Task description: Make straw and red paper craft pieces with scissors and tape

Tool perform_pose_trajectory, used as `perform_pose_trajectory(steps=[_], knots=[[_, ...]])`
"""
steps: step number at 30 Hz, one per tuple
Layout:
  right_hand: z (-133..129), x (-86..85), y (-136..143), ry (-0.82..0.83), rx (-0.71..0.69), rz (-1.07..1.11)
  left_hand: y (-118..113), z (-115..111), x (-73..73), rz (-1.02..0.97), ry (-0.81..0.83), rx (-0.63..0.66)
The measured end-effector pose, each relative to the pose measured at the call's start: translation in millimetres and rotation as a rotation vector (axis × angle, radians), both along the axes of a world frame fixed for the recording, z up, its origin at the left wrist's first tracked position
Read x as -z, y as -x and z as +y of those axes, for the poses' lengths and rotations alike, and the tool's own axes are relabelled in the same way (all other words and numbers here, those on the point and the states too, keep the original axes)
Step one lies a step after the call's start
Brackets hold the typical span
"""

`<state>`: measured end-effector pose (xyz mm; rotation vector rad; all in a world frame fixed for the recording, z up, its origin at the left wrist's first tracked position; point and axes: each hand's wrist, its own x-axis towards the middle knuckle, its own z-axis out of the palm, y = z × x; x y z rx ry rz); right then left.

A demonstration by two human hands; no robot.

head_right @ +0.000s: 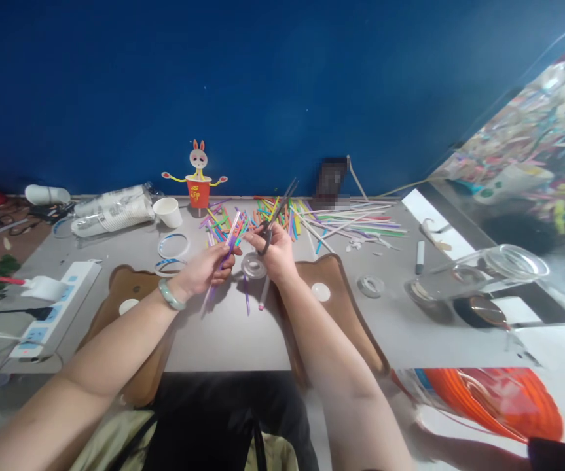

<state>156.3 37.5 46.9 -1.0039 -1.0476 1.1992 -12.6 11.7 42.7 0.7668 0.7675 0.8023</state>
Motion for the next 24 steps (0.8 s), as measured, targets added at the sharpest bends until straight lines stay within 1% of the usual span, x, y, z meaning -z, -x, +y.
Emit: perform_pose_trajectory(steps=[3, 6, 9, 12, 14, 17, 24], knots=[[-0.5, -1.3, 0.1, 0.006, -0.015, -0.002, -2.3, -2.0, 7.4, -0.009, -0.077, -0.027], [-0.3, -1.6, -0.5, -0.008, -0.017, -0.023, -4.2, -2.7, 11.2, 0.003, -0.13, -0.031], [0.2, -1.9, -1.8, -0.02, -0.015, -0.043, -5.1, -2.8, 10.4, 0.005, -0.154, -0.03], [-0.4, -3.4, -3.1, -0.029, -0.042, -0.052, -5.0, -2.9, 7.6, 0.002, -0.136, -0.04], [-1.8, -4.6, -3.6, -0.027, -0.072, -0.062, -4.6, -2.9, 6.1, 0.014, -0.123, -0.016], [-4.0, -5.3, -3.7, -0.034, -0.094, -0.068, -3.8, -3.2, 4.4, 0.02, -0.113, 0.062], [-5.6, -7.1, -4.3, -0.054, -0.073, -0.097, -1.0, -6.3, 1.0, 0.064, -0.12, 0.175]])
